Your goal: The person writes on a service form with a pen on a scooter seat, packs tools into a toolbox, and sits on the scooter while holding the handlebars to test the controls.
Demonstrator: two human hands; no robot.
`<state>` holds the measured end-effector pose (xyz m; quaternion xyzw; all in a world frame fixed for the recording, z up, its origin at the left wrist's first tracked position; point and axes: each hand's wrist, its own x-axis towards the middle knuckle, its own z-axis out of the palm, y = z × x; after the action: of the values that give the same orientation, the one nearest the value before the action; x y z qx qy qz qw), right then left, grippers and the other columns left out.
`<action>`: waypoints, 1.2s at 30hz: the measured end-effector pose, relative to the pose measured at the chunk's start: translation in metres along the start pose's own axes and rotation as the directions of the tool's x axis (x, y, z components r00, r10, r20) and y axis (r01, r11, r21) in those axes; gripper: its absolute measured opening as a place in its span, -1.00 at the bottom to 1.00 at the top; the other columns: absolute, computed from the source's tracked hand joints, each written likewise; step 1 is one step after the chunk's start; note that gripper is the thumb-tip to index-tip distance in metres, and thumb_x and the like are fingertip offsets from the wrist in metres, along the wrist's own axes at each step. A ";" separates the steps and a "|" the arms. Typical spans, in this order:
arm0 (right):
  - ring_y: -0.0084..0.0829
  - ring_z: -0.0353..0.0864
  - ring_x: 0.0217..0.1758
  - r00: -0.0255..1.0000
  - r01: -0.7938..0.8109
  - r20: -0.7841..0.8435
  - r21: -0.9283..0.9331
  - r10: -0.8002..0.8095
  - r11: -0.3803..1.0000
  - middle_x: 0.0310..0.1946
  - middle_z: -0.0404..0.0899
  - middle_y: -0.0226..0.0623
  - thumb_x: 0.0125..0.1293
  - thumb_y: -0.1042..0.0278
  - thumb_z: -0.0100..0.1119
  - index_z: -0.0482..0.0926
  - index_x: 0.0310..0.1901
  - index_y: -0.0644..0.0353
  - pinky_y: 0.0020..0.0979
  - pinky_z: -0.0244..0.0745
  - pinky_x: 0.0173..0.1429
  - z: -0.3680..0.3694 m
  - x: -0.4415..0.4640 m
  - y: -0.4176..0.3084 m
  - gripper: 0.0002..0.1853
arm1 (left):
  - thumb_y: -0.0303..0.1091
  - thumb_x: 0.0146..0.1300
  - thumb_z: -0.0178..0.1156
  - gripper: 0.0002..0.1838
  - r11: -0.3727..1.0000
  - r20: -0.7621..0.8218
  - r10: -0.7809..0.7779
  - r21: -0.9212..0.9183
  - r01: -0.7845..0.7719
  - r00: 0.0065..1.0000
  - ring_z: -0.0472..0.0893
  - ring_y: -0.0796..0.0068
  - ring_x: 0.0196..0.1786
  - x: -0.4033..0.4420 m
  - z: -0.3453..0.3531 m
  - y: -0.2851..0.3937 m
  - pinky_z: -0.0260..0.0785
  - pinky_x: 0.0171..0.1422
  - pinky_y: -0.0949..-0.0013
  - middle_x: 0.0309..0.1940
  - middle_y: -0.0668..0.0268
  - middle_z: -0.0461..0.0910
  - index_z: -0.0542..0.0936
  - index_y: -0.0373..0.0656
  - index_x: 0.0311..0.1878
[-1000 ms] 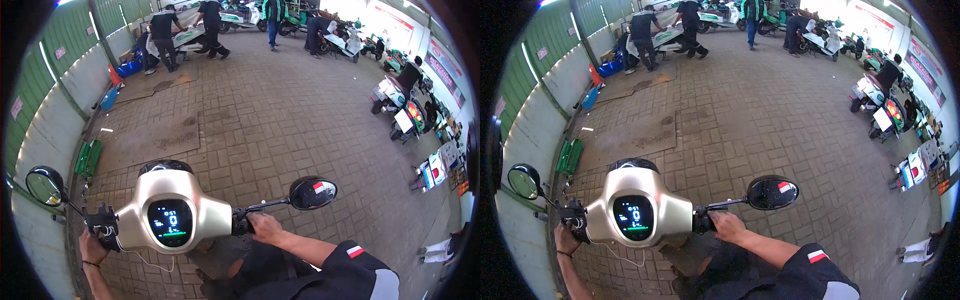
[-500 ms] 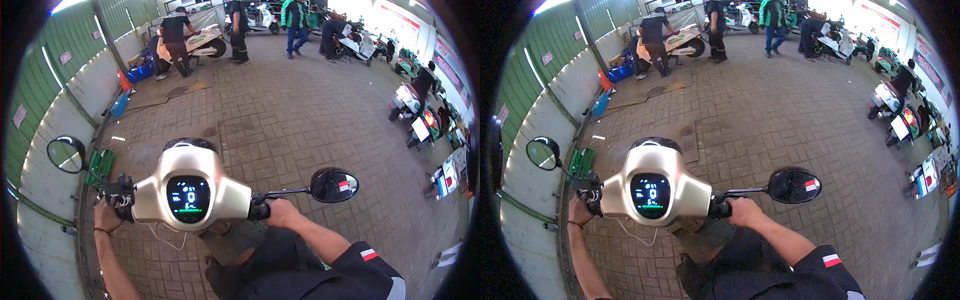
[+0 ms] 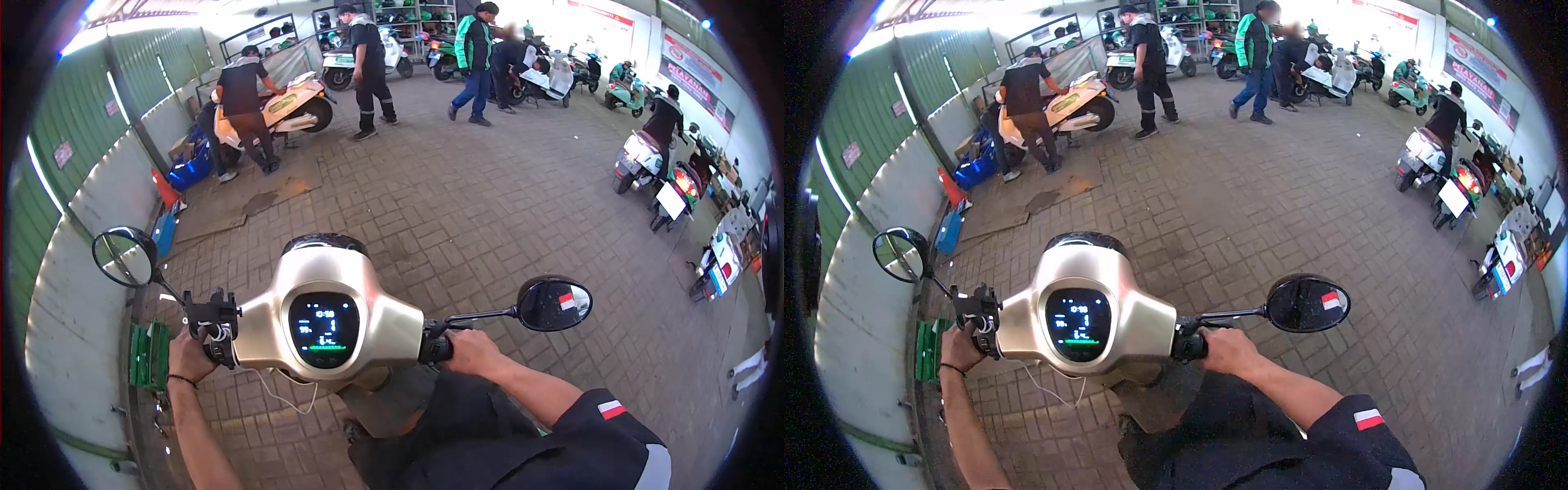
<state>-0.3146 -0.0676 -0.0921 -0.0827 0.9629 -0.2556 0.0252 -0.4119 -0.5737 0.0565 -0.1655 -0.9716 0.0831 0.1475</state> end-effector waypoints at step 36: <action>0.05 0.62 -0.15 0.960 -0.282 -0.021 -0.069 0.281 0.957 -0.21 0.62 0.07 -0.06 0.17 0.41 0.49 0.01 0.34 -0.07 0.53 -0.04 -0.047 0.194 0.088 -0.40 | -0.16 -0.08 0.26 -0.60 0.998 0.173 0.060 -0.015 -0.058 0.983 0.54 0.16 0.08 0.319 0.047 0.016 0.43 0.10 0.12 -0.03 0.17 0.53 0.63 -0.20 -0.19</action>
<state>-0.5233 -0.0030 -0.0956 0.0556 0.9735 -0.2154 0.0528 -0.7100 -0.4540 0.0912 -0.1870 -0.9758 0.0966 0.0589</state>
